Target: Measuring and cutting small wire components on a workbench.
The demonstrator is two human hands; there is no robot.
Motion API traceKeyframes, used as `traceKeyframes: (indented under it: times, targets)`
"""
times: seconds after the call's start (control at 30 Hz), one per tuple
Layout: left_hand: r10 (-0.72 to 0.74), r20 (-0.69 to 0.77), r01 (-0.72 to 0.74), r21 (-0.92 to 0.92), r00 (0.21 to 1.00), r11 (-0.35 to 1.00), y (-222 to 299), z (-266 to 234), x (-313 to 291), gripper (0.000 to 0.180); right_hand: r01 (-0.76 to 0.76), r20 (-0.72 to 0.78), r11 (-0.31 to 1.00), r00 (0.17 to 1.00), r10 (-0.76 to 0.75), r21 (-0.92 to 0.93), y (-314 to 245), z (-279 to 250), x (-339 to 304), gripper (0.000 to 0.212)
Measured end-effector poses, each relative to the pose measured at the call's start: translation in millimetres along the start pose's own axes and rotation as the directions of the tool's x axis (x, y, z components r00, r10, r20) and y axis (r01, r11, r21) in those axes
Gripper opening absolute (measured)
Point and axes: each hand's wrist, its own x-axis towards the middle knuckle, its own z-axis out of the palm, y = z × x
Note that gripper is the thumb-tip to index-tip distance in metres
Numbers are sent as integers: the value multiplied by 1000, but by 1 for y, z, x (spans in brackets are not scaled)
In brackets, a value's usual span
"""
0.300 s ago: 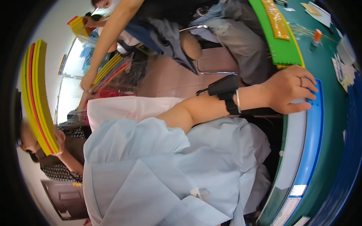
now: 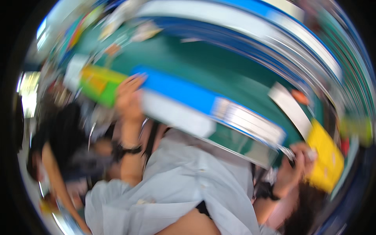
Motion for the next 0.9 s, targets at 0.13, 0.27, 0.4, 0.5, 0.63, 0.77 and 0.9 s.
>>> traceKeyframes:
  times: [0.13, 0.27, 0.4, 0.5, 0.63, 0.77, 0.9]
  targets:
    - [0, 71, -4, 55, 997, 998, -7, 3, -1, 34, 180, 189, 982, 964, -186, 48, -55, -8, -24, 25]
    - [-106, 1, 106, -3, 994, 994, 4, 5, 5, 40, 323, -41, 932, 942, -334, -166, -120, -43, -39, 25]
    - [57, 73, -55, -29, 996, 998, 45, 4, 16, 41, 60, -275, 623, 861, -427, -780, -140, -104, -34, 10]
    - [326, 231, -231, -361, 917, 904, 77, 12, 13, 43, 82, -48, 288, 908, -417, -954, -108, -125, -22, 17]
    - [410, 279, -228, -509, 868, 830, 107, 29, 6, 32, 168, 116, 129, 934, -339, -977, -72, -96, -23, 23]
    - [405, 296, -178, -573, 865, 800, 123, 30, 6, 27, 19, 17, 6, 964, -265, -1000, -66, -80, -25, 24]
    - [380, 296, -154, -576, 876, 803, 125, 28, 0, 27, 40, 93, -205, 963, -253, -978, -60, -70, -19, 25]
